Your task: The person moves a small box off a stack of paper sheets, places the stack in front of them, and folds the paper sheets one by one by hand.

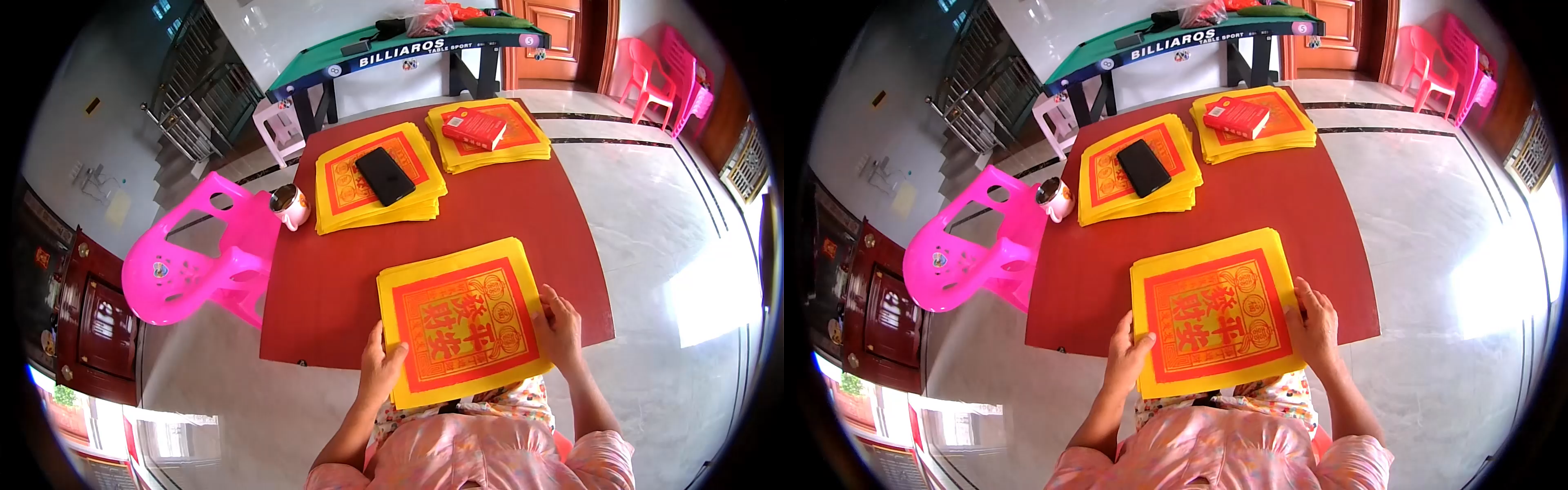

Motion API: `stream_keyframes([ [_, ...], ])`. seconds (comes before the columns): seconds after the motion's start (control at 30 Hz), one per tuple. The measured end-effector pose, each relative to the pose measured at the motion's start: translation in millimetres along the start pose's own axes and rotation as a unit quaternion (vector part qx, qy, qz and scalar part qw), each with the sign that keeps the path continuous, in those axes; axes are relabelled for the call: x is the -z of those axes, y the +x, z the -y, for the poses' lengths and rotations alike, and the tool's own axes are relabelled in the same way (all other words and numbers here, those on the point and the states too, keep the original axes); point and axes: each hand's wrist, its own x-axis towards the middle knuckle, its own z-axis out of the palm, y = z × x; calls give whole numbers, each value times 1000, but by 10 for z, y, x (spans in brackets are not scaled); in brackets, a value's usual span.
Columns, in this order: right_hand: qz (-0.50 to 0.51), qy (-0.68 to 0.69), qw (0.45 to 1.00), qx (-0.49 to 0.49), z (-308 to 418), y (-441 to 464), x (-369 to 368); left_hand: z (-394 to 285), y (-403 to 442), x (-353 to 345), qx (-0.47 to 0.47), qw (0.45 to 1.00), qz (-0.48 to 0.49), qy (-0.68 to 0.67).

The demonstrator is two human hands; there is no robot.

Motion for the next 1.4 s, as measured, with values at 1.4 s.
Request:
stream_keyframes([
  [1.4, 107, 193, 974, 57, -24, 283, -10, -573, -401, -164, -255, 814, 278, 442],
])
